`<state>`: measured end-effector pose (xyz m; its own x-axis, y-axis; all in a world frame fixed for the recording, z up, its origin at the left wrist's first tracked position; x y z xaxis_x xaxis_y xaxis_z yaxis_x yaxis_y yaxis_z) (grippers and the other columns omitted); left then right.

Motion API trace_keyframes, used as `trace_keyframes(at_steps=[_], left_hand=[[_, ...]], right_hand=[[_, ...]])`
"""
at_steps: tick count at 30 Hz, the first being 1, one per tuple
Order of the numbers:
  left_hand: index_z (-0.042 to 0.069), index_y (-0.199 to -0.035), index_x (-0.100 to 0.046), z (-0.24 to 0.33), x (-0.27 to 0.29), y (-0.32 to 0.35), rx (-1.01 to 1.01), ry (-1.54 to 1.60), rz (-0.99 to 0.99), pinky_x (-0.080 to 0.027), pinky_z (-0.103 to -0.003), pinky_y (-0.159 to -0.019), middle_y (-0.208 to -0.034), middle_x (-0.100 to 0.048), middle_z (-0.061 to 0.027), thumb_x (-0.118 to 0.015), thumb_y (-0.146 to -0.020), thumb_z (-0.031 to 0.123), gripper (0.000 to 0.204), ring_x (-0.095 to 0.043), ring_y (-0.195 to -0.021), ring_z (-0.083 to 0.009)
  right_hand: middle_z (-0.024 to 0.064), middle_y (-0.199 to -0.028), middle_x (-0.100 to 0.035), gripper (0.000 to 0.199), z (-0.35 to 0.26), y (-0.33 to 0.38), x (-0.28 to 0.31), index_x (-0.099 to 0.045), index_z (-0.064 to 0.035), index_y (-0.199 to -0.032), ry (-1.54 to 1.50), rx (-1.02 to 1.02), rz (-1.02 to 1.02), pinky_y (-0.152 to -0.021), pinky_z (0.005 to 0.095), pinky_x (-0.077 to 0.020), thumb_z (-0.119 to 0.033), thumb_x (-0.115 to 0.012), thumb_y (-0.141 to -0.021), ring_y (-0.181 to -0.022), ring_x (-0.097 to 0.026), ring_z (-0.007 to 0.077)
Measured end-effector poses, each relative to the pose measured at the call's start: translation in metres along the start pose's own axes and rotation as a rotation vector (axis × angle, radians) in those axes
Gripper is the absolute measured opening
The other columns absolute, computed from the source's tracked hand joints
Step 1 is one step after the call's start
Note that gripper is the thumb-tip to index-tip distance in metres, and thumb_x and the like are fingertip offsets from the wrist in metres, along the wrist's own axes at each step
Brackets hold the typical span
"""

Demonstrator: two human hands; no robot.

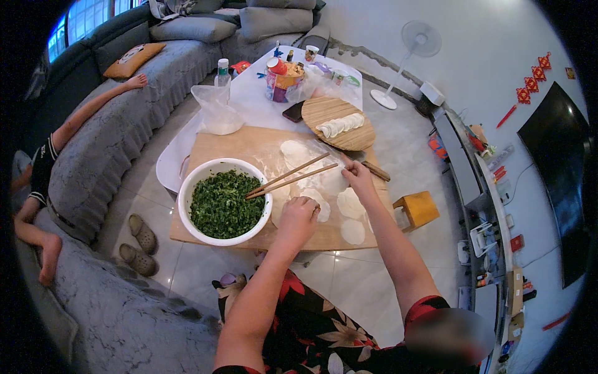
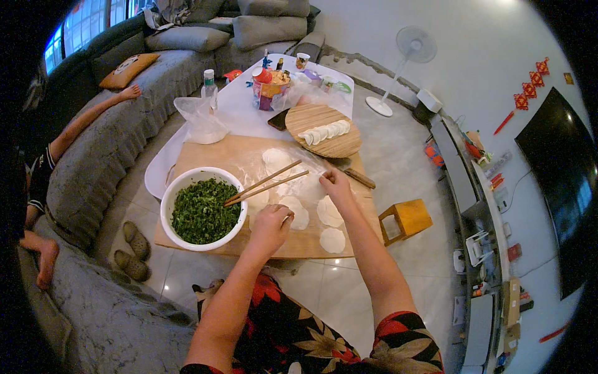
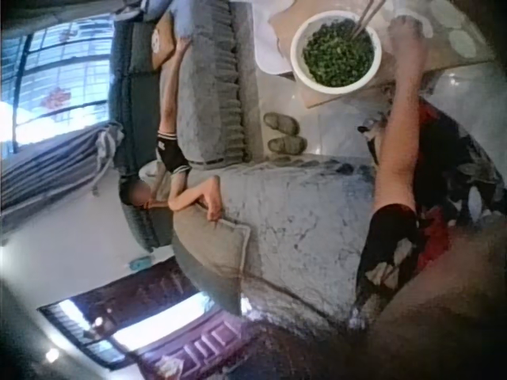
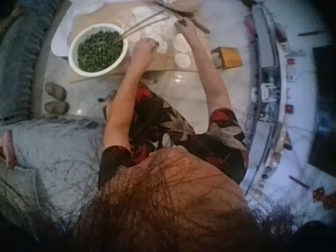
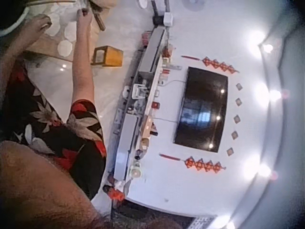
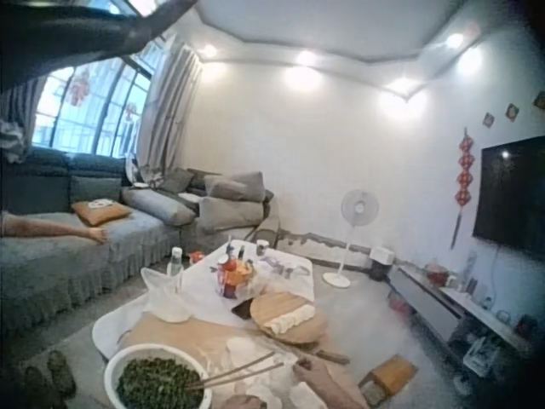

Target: The person fills round dough wrappers with a green vegetable mixture using chopsticks, then folds and pleats them into dumplings. The finished dumplings are placed on a wooden board.

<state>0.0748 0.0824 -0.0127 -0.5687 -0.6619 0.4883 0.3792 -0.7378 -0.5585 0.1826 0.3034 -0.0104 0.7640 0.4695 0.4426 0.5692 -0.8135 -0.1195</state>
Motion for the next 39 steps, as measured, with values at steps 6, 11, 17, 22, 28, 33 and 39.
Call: trace_keyframes(at_steps=[6, 11, 17, 22, 28, 33, 39], left_hand=[[0.003, -0.083, -0.062, -0.002, 0.008, -0.006, 0.064, -0.052, -0.082, -0.045, -0.043, -0.076, -0.088, -0.062, -0.0145, -0.063, -0.077, 0.008, 0.008, -0.057, -0.086, -0.0344], [0.003, -0.085, -0.063, -0.010, 0.015, -0.006, 0.100, -0.037, -0.051, -0.045, -0.043, -0.077, -0.090, -0.063, -0.0150, -0.062, -0.079, 0.008, 0.009, -0.057, -0.087, -0.0347], [0.002, -0.086, -0.063, -0.002, 0.010, -0.008, 0.082, -0.029, -0.054, -0.046, -0.043, -0.075, -0.088, -0.063, -0.0152, -0.063, -0.079, 0.008, 0.009, -0.058, -0.086, -0.0348], [0.002, -0.086, -0.063, -0.006, 0.003, -0.011, 0.061, -0.041, -0.075, -0.046, -0.044, -0.074, -0.086, -0.063, -0.0155, -0.064, -0.078, 0.008, 0.010, -0.058, -0.084, -0.0347], [0.001, -0.086, -0.063, -0.005, 0.002, -0.010, 0.096, -0.019, -0.074, -0.046, -0.044, -0.074, -0.086, -0.063, -0.0157, -0.064, -0.078, 0.009, 0.011, -0.058, -0.084, -0.0348], [0.001, -0.085, -0.062, -0.009, 0.003, -0.007, 0.088, -0.019, -0.091, -0.046, -0.044, -0.075, -0.085, -0.062, -0.0162, -0.063, -0.078, 0.008, 0.010, -0.058, -0.083, -0.0357], [0.002, -0.085, -0.064, -0.010, 0.004, -0.010, 0.115, -0.090, -0.140, -0.046, -0.043, -0.076, -0.086, -0.062, -0.0158, -0.062, -0.080, 0.009, 0.009, -0.058, -0.085, -0.0346]], right_hand=[[0.0221, -0.129, -0.049, 0.042, 0.021, 0.003, -0.022, -0.052, 0.0000, -0.123, 0.710, 0.422, -0.026, -0.101, 0.0418, -0.0364, -0.022, -0.058, -0.088, -0.119, -0.047, 0.0345], [0.0225, -0.147, -0.024, 0.070, 0.028, 0.028, -0.055, -0.030, 0.0073, -0.137, 0.940, 0.376, -0.339, -0.113, 0.0403, -0.0168, -0.047, -0.037, -0.094, -0.138, -0.021, 0.0333], [0.0220, -0.147, -0.024, 0.072, 0.022, 0.031, -0.032, -0.029, 0.0056, -0.138, 1.052, 0.289, -0.373, -0.113, 0.0446, -0.0142, -0.050, -0.036, -0.093, -0.138, -0.021, 0.0325], [0.0215, -0.147, -0.024, 0.073, 0.015, 0.041, -0.050, -0.028, 0.0057, -0.138, 1.025, 0.384, -0.433, -0.113, 0.0452, -0.0127, -0.051, -0.036, -0.093, -0.139, -0.020, 0.0318], [0.0218, -0.147, -0.026, 0.073, 0.016, 0.011, -0.046, -0.029, 0.0052, -0.138, 1.050, 0.299, -0.307, -0.113, 0.0447, -0.0142, -0.052, -0.038, -0.092, -0.138, -0.021, 0.0316], [0.0218, -0.147, -0.025, 0.070, 0.014, 0.037, -0.050, -0.029, 0.0042, -0.139, 1.087, 0.341, -0.395, -0.113, 0.0457, -0.0150, -0.048, -0.037, -0.093, -0.138, -0.023, 0.0308], [0.0200, -0.145, -0.032, 0.058, 0.028, -0.001, -0.037, -0.043, -0.0002, -0.132, 0.803, 0.275, -0.438, -0.111, 0.0472, -0.0196, -0.044, -0.036, -0.095, -0.135, -0.028, 0.0311]])
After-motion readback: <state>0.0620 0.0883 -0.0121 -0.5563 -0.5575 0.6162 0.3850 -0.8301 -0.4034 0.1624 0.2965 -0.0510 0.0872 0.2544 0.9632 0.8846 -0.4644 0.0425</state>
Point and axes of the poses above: each hand's wrist, its own y-axis away from the middle knuckle, its own x-axis out of the back of the hand, z = x × y, the point moved 2 cm from there along -y, towards the middle knuckle
